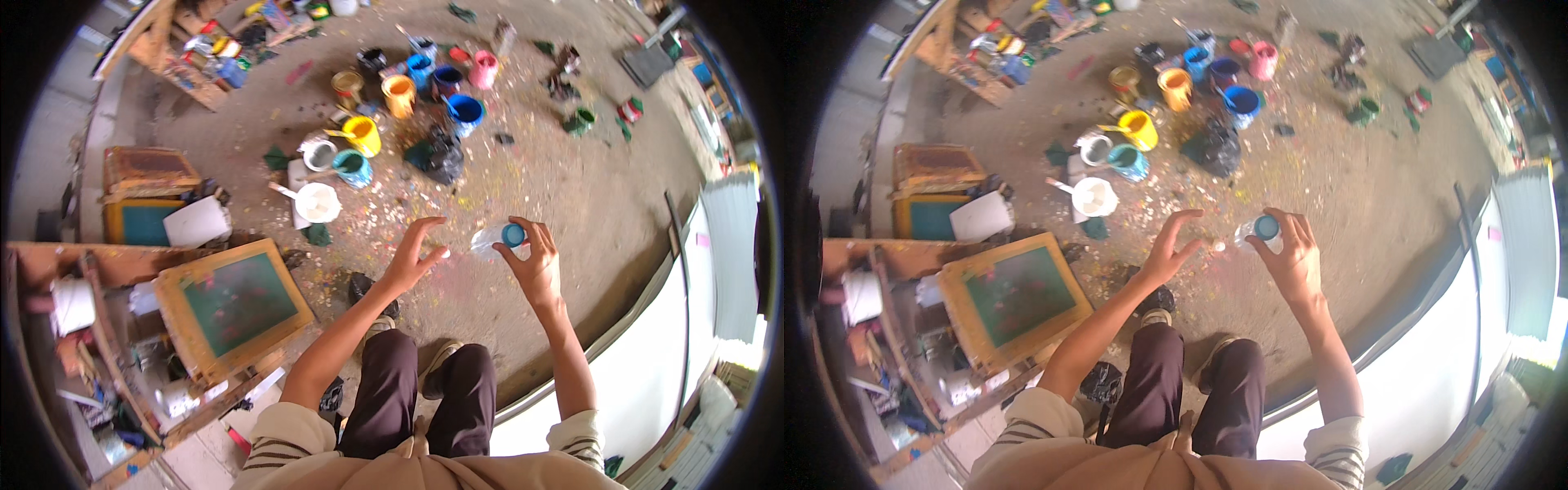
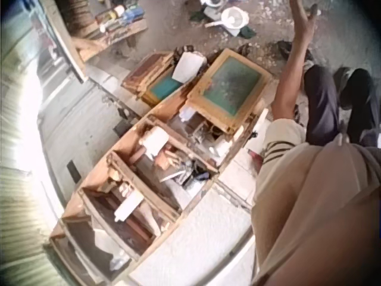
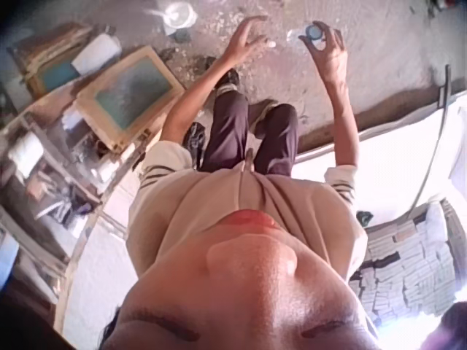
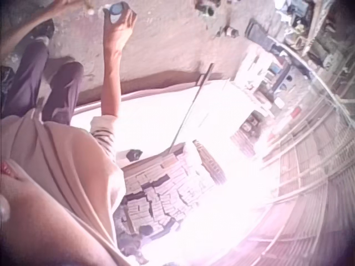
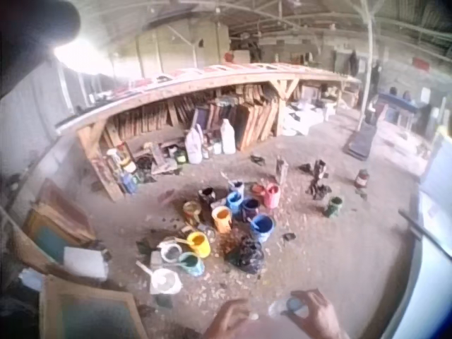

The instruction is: The person pours liquid from one bottle into another, then picks up a wooden frame with a green screen. They place the frame on the floor and peel off strips of tape from its edges by hand.

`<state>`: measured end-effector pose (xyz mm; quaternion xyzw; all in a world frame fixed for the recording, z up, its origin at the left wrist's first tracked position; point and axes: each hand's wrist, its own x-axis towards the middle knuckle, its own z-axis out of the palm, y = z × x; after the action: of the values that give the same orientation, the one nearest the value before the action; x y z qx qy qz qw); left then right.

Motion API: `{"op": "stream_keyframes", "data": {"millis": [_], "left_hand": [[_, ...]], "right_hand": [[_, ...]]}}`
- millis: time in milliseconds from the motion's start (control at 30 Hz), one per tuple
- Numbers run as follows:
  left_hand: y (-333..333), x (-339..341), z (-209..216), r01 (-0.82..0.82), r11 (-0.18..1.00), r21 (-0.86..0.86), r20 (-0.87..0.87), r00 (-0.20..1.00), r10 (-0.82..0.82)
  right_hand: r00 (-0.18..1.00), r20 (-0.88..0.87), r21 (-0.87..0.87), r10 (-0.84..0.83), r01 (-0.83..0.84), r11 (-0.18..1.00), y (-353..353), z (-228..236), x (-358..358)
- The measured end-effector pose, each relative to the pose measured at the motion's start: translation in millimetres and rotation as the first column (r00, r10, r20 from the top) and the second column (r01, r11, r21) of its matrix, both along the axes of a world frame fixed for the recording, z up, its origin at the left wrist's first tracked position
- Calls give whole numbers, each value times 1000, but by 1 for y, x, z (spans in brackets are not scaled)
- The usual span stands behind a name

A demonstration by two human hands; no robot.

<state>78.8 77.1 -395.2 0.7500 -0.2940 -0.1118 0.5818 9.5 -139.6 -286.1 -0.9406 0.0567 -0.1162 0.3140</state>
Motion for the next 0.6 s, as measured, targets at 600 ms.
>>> {"op": "stream_keyframes", "data": {"millis": [600], "left_hand": [[257, -102, 477, -815, 571, -93, 271, 531, 802]], "right_hand": [[497, 170, 377, 851, -831, 409, 304, 377, 55]]}}
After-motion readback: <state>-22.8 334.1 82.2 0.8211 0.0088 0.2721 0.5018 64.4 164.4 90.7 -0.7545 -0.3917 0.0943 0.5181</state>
